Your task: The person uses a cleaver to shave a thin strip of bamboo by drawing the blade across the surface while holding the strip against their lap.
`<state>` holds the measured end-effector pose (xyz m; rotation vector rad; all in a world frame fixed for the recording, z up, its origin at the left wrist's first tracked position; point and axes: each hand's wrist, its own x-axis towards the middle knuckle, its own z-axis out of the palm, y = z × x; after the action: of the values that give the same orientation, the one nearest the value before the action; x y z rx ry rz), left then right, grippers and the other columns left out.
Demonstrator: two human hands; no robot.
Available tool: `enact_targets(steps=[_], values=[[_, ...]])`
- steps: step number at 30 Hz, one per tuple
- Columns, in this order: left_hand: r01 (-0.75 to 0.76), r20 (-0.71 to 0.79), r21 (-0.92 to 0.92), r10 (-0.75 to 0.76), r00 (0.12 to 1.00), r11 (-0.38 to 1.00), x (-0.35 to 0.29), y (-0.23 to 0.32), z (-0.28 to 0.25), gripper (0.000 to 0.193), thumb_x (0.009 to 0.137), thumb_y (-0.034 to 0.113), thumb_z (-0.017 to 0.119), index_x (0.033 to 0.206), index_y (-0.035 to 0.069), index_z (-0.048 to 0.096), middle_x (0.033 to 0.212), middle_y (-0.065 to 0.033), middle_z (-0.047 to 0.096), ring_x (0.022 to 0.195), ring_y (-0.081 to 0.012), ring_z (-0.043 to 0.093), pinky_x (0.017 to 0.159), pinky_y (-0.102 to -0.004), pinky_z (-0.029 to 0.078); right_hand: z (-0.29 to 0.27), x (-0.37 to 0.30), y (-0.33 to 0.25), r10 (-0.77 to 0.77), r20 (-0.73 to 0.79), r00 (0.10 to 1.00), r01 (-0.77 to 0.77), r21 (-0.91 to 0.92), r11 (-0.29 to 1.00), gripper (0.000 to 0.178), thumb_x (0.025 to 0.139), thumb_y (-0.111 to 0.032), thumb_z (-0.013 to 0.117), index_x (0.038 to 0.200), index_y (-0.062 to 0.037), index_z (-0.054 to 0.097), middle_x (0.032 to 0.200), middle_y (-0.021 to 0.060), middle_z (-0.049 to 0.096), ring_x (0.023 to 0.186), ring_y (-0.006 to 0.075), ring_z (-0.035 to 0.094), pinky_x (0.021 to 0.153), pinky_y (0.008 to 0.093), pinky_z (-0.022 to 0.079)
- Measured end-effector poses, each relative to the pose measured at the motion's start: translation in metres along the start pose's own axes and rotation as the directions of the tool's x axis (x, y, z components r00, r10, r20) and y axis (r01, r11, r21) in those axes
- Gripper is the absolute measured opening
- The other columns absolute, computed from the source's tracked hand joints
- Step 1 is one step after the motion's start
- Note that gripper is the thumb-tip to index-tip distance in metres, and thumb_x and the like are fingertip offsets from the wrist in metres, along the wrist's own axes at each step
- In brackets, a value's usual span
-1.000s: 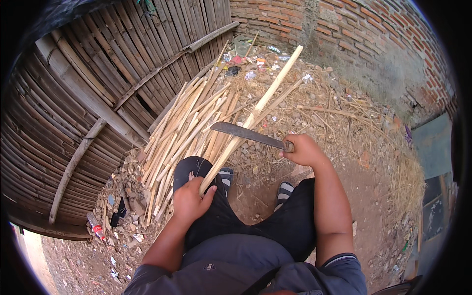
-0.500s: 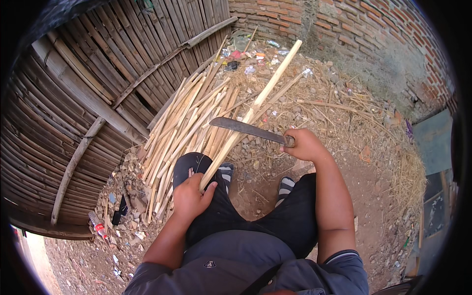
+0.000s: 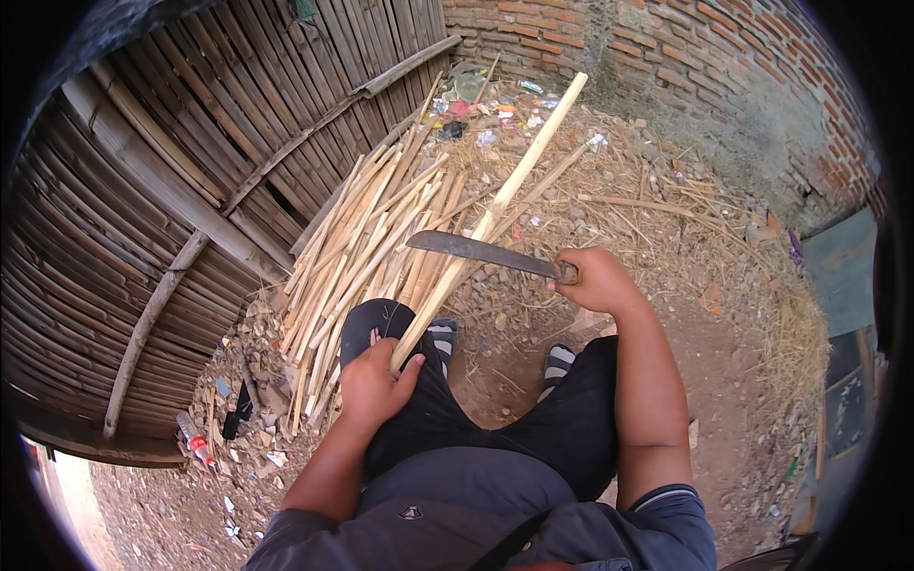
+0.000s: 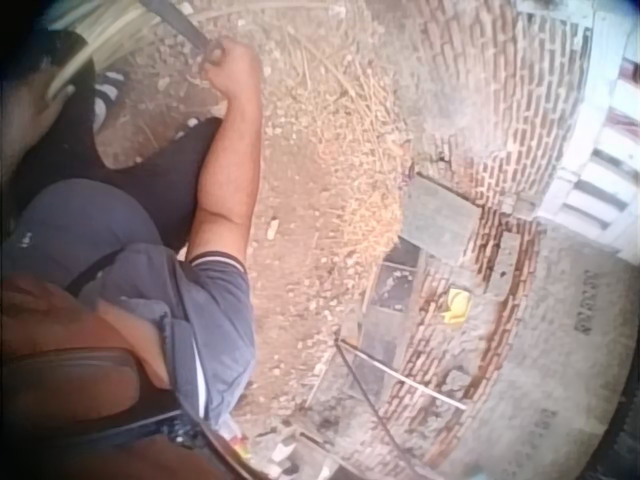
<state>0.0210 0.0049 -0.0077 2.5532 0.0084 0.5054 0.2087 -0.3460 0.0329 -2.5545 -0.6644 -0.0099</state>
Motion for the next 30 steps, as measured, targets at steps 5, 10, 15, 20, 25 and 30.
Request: enact_targets(steps=[5, 10, 15, 20, 25, 30], values=[[0.004, 0.013, -0.009, -0.004, 1.0, 1.0, 0.001, 0.002, -0.001, 0.037, 0.089, 0.033, 0.085, 0.104, 0.001, 0.072, 0.08, -0.0207, 0.072, 0.075, -0.0422, 0.072, 0.069, -0.0486, 0.057, -0.007, -0.002, -0.002, 0.055, 0.057, 0.997, -0.055, -0.008, 0.998, 0.038, 0.081, -0.037, 0.089, 0.102, -0.0079, 0.075, 0.076, 0.0198, 0.068, 0.077, 0.0411, 0.069, 0.07, 0.0487, 0.053], [0.002, 0.004, -0.012, -0.002, 1.0, 1.0, 0.001, 0.001, -0.001, 0.035, 0.09, 0.032, 0.084, 0.102, 0.002, 0.071, 0.079, -0.0206, 0.072, 0.075, -0.0427, 0.072, 0.069, -0.0487, 0.057, -0.005, -0.001, -0.007, 0.033, 0.032, 0.999, -0.033, -0.015, 0.999, 0.039, 0.081, -0.038, 0.089, 0.1, -0.0072, 0.074, 0.075, 0.0204, 0.068, 0.079, 0.0431, 0.07, 0.071, 0.0503, 0.054], [-0.007, 0.006, -0.014, 0.007, 1.0, 1.0, 0.001, 0.0, 0.0, 0.035, 0.09, 0.032, 0.084, 0.103, 0.002, 0.071, 0.081, -0.0211, 0.073, 0.076, -0.0426, 0.072, 0.069, -0.0486, 0.057, -0.002, 0.001, -0.004, 0.061, 0.062, 0.996, -0.061, -0.015, 0.998, 0.038, 0.082, -0.037, 0.088, 0.1, -0.0074, 0.074, 0.076, 0.0208, 0.068, 0.081, 0.0438, 0.07, 0.073, 0.0513, 0.054], [0.01, 0.015, -0.009, -0.01, 1.0, 1.0, 0.002, 0.003, -0.001, 0.036, 0.09, 0.032, 0.084, 0.104, 0.002, 0.07, 0.081, -0.0211, 0.072, 0.076, -0.042, 0.072, 0.069, -0.0484, 0.057, 0.005, 0.001, -0.005, -0.034, -0.026, 0.999, 0.034, -0.017, 0.999, 0.036, 0.083, -0.035, 0.089, 0.096, -0.0057, 0.072, 0.071, 0.0197, 0.064, 0.069, 0.0389, 0.066, 0.065, 0.0471, 0.049], [0.037, 0.033, -0.017, -0.036, 0.999, 0.999, 0.001, 0.002, -0.002, 0.036, 0.09, 0.032, 0.084, 0.104, 0.002, 0.071, 0.08, -0.0203, 0.072, 0.076, -0.0412, 0.073, 0.069, -0.0481, 0.057, -0.002, 0.001, -0.013, 0.024, 0.02, 1.0, -0.024, 0.006, 1.0, 0.038, 0.083, -0.037, 0.089, 0.095, -0.0056, 0.071, 0.072, 0.0194, 0.065, 0.071, 0.0402, 0.067, 0.067, 0.0477, 0.05], [-0.038, 0.05, 0.013, 0.037, 0.998, 0.999, 0.003, 0.005, -0.004, 0.033, 0.09, 0.032, 0.083, 0.1, 0.003, 0.071, 0.082, -0.0183, 0.072, 0.078, -0.041, 0.073, 0.069, -0.0482, 0.057, 0.006, 0.002, -0.019, -0.059, 0.02, 0.998, 0.06, -0.087, 0.994, 0.037, 0.082, -0.04, 0.088, 0.099, -0.0099, 0.074, 0.077, 0.0154, 0.071, 0.081, 0.0394, 0.072, 0.072, 0.0506, 0.056]])
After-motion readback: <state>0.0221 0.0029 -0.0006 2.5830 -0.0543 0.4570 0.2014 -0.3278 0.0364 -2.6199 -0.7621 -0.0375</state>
